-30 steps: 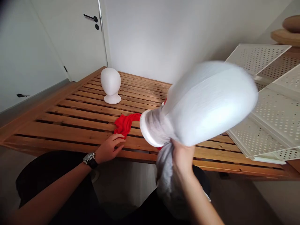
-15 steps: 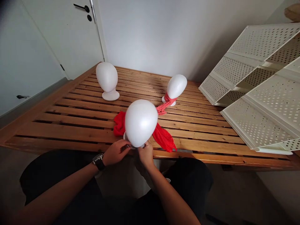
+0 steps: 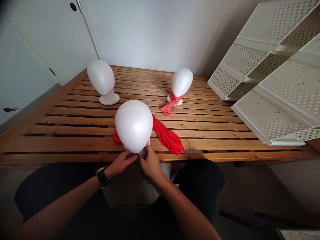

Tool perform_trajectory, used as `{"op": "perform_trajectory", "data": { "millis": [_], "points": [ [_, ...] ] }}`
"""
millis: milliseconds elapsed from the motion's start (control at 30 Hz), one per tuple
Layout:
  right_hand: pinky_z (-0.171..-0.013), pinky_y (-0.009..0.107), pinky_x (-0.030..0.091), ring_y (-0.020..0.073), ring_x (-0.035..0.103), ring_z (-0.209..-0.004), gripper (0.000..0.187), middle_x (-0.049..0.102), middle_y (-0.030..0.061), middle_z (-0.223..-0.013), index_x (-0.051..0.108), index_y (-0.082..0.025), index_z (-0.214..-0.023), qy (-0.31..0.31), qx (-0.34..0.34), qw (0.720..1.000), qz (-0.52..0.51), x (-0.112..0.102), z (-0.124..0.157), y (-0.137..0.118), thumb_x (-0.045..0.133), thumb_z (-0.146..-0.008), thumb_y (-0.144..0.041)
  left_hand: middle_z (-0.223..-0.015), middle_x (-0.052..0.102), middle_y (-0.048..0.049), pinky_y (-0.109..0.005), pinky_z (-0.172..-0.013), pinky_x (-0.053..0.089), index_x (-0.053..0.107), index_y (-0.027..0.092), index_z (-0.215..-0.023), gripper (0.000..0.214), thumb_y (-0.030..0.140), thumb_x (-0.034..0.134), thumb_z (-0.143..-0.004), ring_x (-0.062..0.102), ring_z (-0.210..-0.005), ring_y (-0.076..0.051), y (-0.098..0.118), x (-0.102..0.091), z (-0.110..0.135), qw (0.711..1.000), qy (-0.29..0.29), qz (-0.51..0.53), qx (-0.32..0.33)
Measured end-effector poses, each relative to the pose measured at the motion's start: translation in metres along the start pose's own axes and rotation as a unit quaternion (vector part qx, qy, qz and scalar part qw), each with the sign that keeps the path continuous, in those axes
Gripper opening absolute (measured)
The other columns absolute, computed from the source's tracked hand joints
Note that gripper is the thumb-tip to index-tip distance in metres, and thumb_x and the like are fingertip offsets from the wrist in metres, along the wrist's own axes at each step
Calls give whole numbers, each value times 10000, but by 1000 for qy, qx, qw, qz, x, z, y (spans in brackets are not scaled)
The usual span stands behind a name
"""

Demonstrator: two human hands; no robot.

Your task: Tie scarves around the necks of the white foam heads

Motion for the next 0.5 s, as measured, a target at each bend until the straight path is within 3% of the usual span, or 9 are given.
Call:
{"op": "perform_trajectory", "data": {
  "millis": [133, 300, 400, 500],
  "points": [
    [-859, 345, 495, 229, 674, -952, 166, 758, 65, -1043, 712, -206, -1046, -73, -59, 995, 25, 7, 6, -19, 618, -910, -193, -1222, 769, -139, -407, -1020, 528, 760, 138, -1195, 591, 623, 706, -861, 675, -1185, -324, 8, 3, -4, 999, 27, 22, 0],
    [-848, 331, 482, 219, 677, -925, 160, 766, 46, -970, 746, -208, -968, -136, -70, 988, -6, 11, 13, -28, 617, -881, -166, -1079, 791, -141, -380, -887, 545, 790, 107, -1031, 552, 612, 719, -821, 707, -1031, -317, 3, 1, -9, 994, 104, 18, -36],
    [-798, 319, 503, 211, 683, -872, 134, 767, 42, -931, 737, -205, -954, -95, -10, 992, -79, 6, 6, -14, 641, -906, -286, -872, 763, -111, -333, -705, 523, 765, 113, -885, 529, 633, 726, -797, 691, -821, -268, -3, -1, -10, 990, 128, 10, -65],
    [-587, 268, 461, 154, 618, -629, 243, 702, 13, -793, 639, -202, -920, -1, 125, 979, -161, -2, -6, 13, 679, -891, -440, -751, 703, -78, -302, -592, 492, 721, 133, -794, 520, 653, 733, -779, 636, -688, -220, -6, -1, -10, 988, 122, 26, -90]
  ]
}}
Point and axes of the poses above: each hand's wrist, its own z-axis away from the middle knuckle, its own x-axis out of the palm, y = z × x, the point moved 5 cm from there along -z, towards the middle knuckle
